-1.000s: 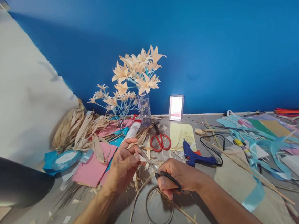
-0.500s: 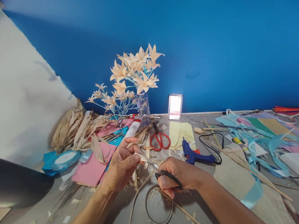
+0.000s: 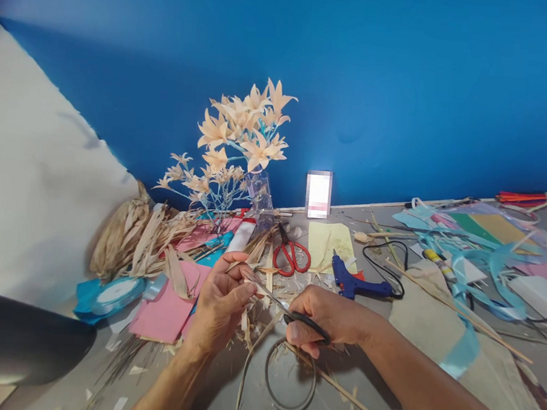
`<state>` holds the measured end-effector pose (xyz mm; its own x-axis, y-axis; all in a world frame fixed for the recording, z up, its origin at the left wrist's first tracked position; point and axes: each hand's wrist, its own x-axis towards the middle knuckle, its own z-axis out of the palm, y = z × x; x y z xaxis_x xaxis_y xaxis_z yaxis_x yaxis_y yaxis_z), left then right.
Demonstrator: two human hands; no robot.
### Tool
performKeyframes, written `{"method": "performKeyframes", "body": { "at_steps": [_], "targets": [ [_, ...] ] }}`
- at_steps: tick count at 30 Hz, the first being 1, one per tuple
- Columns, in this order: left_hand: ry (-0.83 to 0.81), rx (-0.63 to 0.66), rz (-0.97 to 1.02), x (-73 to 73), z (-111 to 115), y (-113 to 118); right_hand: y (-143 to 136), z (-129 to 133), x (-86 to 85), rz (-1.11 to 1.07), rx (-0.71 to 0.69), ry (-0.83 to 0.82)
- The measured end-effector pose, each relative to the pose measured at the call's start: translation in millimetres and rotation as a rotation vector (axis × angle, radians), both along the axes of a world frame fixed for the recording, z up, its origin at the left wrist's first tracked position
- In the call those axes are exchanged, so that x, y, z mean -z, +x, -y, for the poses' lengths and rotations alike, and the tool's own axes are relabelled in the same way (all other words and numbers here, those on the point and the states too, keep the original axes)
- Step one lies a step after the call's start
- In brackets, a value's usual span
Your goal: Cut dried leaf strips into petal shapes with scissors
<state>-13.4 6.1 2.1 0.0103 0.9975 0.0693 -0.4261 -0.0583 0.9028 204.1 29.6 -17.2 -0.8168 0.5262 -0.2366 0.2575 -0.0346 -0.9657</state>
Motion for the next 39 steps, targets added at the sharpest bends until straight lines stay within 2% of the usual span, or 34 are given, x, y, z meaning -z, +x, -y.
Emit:
{"method": "performKeyframes", "body": {
  "at_steps": [9,14,18,21,26,29,34,39],
  "targets": [
    [0.002,-0.020,-0.019,4.1,-0.2,-2.4,-1.0,1.2,-4.4,0.013,0.026,0.016],
    [-0.001,-0.010,-0.003,6.0,0.6,-0.9,-1.7,1.3,3.8,-0.044,0.042,-0.073],
    [0.002,-0.005,0.026,5.5,0.8,1.3,-3.3,0.6,7.6,-0.061,0.075,-0.065],
    [-0.006,-0.009,0.070,3.9,1.2,2.8,-10.7,1.5,1.9,-0.124,0.188,-0.036],
    [-0.066,0.007,0.092,6.8,4.3,8.1,-29.3,6.6,-8.9,-0.260,0.561,-0.054],
    [-0.090,0.033,0.070,10.8,7.0,13.9,-34.5,8.9,-9.6,-0.297,0.691,-0.074],
    [-0.120,0.083,0.028,17.0,9.3,20.8,-32.6,9.0,-8.3,-0.328,0.756,-0.007],
    [-0.155,0.180,-0.088,21.0,10.1,18.4,-27.6,9.4,-13.7,-0.192,0.695,0.071]
  ]
}}
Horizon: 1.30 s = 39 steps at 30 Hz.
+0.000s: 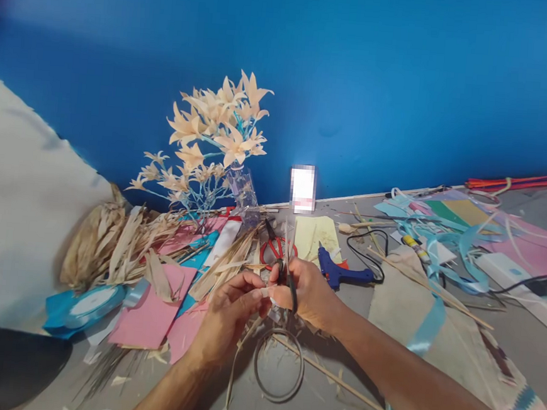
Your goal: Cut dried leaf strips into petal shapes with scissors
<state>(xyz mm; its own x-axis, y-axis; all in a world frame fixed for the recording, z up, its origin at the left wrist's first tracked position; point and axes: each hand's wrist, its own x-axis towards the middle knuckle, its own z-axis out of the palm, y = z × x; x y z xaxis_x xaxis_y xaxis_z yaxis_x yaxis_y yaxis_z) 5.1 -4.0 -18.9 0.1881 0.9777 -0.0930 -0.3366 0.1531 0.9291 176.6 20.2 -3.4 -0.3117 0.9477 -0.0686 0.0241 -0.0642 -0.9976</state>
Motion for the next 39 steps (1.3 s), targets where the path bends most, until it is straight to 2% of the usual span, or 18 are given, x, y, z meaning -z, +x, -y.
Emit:
{"method": "performKeyframes", "body": {
  "at_steps": [7,10,16,21,27,30,36,39],
  "targets": [
    [0.024,0.095,-0.059,2.2,0.4,-2.5,6.5,-1.2,-8.5,0.047,-0.033,-0.022],
    [-0.027,0.087,0.018,1.8,0.2,-1.5,5.9,-0.8,-7.3,0.003,-0.033,-0.044],
    [-0.140,0.111,0.203,0.2,0.3,1.9,2.1,0.3,-1.7,-0.076,0.027,0.016],
    [-0.104,0.077,0.228,2.4,1.4,5.7,-6.2,3.3,-3.2,-0.209,-0.066,-0.045],
    [-0.075,0.148,0.196,4.0,3.6,6.6,-8.4,8.2,-9.7,-0.093,-0.067,-0.048],
    [-0.039,0.184,0.171,4.4,2.4,5.6,-3.8,6.9,-9.6,-0.107,-0.084,-0.067],
    [-0.032,0.312,0.202,-0.5,-0.5,0.9,3.6,-3.6,2.5,-0.398,-0.280,-0.168],
    [-0.062,0.314,0.254,-3.3,-1.5,-1.7,6.9,-7.7,2.3,-0.550,-0.222,-0.244]
  ]
}}
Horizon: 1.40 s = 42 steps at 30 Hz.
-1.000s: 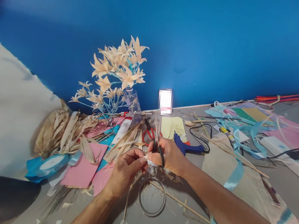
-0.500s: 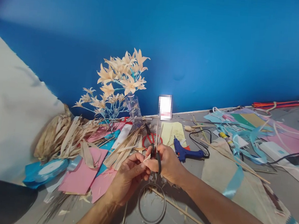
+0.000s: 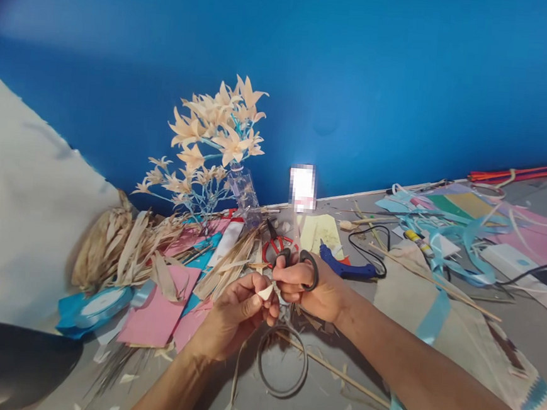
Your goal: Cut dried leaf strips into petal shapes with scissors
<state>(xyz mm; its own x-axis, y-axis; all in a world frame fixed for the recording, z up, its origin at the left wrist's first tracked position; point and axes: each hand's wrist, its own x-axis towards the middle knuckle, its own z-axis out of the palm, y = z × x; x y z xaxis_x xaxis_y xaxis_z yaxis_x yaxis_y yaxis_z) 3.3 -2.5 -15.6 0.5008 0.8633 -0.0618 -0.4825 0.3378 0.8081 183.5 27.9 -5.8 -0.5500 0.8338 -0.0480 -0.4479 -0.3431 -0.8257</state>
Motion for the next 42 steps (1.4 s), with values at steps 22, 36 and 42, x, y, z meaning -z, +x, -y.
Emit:
{"method": "performKeyframes", "body": {
  "at_steps": [22,36,42],
  "targets": [
    [-0.029,-0.042,-0.040,-2.2,-2.5,-6.4,-0.6,9.2,-8.3,0.341,0.138,0.239],
    [-0.108,-0.212,0.056,4.7,2.4,4.1,-16.9,19.7,3.5,0.393,0.241,0.208],
    [0.026,-0.390,-0.032,-4.9,1.2,-1.8,4.5,9.2,-6.4,0.653,-0.150,0.502]
  ]
}}
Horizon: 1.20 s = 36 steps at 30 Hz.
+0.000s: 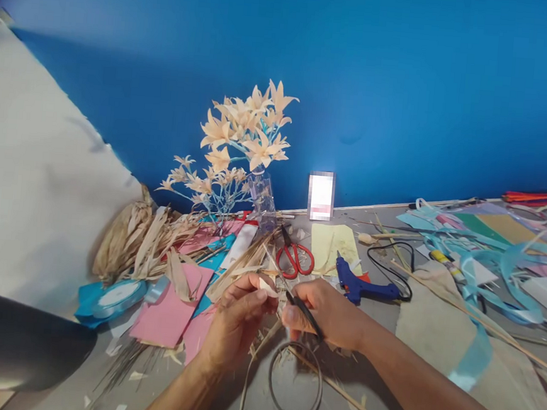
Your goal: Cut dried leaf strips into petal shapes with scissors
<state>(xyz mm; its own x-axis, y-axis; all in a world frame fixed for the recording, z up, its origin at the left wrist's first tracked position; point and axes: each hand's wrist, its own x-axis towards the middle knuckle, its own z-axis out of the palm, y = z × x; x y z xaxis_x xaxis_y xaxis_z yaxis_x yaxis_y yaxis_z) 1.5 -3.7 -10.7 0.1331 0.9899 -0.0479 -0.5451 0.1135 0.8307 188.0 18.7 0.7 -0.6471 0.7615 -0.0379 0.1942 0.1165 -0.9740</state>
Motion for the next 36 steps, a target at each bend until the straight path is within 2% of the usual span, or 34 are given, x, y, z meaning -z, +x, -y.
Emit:
{"method": "performKeyframes", "body": {
  "at_steps": [5,10,14,19,26,31,36],
  "targets": [
    [0.000,-0.076,-0.033,-1.0,-0.4,-0.5,1.0,-0.9,3.0,0.086,-0.104,-0.065],
    [-0.033,-0.075,-0.037,-0.1,-0.3,-0.1,-2.6,1.4,2.6,0.131,-0.101,-0.151],
    [-0.027,-0.075,-0.052,-0.6,-0.1,-0.4,1.1,0.7,4.4,0.170,-0.098,-0.120],
    [-0.030,-0.070,-0.043,-2.1,-0.9,-1.0,4.5,0.0,5.2,0.118,-0.147,-0.092],
    [-0.015,-0.048,-0.050,-1.6,-0.4,-2.2,8.3,-1.8,17.2,0.091,-0.135,-0.168],
    [0.055,0.003,-0.113,1.5,-2.5,-5.7,12.1,-4.1,6.7,0.110,-0.222,-0.151],
    [0.078,0.007,-0.208,1.0,-4.8,-8.6,13.4,-4.2,0.9,0.137,-0.223,-0.172]
  ]
}}
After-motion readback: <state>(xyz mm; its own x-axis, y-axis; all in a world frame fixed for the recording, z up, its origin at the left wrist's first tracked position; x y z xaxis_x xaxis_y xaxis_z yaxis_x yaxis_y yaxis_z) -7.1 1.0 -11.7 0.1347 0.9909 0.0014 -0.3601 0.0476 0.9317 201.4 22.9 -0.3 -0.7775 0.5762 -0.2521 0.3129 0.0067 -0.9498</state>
